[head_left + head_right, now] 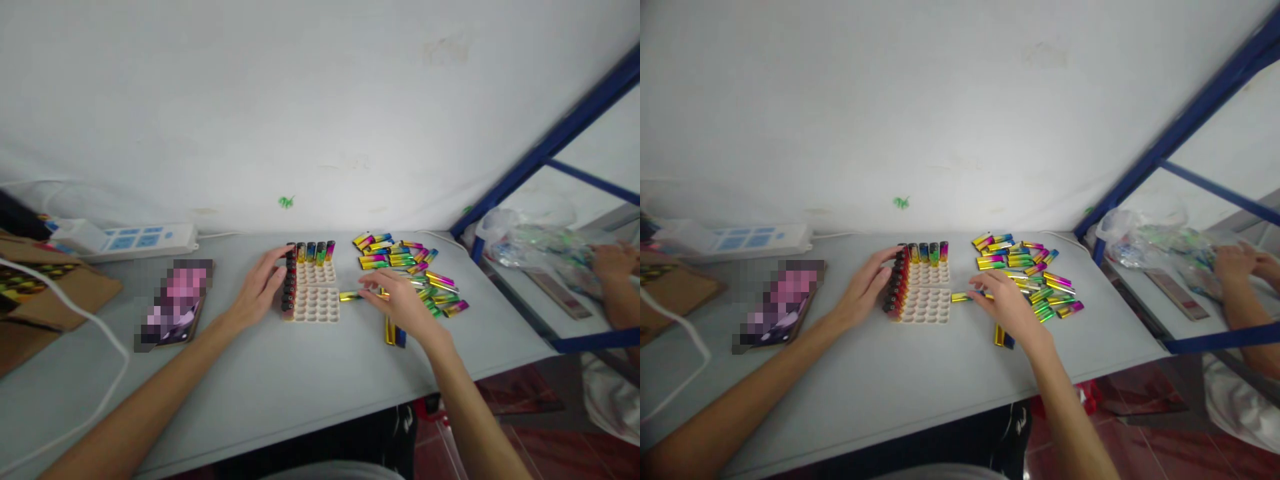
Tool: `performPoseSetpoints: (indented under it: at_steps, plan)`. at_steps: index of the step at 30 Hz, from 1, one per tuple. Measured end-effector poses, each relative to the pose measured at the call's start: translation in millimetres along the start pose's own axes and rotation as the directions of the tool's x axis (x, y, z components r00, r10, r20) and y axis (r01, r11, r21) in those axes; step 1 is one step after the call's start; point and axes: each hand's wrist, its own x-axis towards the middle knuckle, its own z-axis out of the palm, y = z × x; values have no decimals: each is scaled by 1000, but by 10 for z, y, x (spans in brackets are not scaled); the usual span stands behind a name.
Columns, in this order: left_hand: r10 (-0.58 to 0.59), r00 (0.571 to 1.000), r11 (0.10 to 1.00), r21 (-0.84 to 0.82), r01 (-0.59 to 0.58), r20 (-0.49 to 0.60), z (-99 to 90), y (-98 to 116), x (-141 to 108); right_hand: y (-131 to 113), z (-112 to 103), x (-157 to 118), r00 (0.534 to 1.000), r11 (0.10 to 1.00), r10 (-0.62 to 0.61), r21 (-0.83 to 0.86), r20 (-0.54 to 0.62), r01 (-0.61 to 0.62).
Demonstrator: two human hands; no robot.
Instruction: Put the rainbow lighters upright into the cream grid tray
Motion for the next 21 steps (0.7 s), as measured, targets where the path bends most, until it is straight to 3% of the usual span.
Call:
performPoseSetpoints:
  at_steps: [4, 10, 13, 17, 21]
  plan:
    - [-17, 997, 999, -48, 21, 77, -15, -1, 3, 331, -18, -46, 994, 996, -41, -72, 103, 49]
    - [-103, 986, 989, -95, 116, 128, -28, -10, 23, 354, 100, 108, 969, 992, -108, -33, 221, 118]
    - [-130, 985, 981, -128, 144, 116, -29, -15, 35, 367, 39, 166, 967, 998, -70, 21, 246, 66]
    - [-148, 982, 969, -182, 167, 114, -26, -11, 43, 395, -40, 158, 980, 979, 58, 182, 188, -93]
    - [-209, 973, 938, -261, 227, 96, -13, -50, 62, 239, 13, 80, 993, 918, 106, 379, 55, -119]
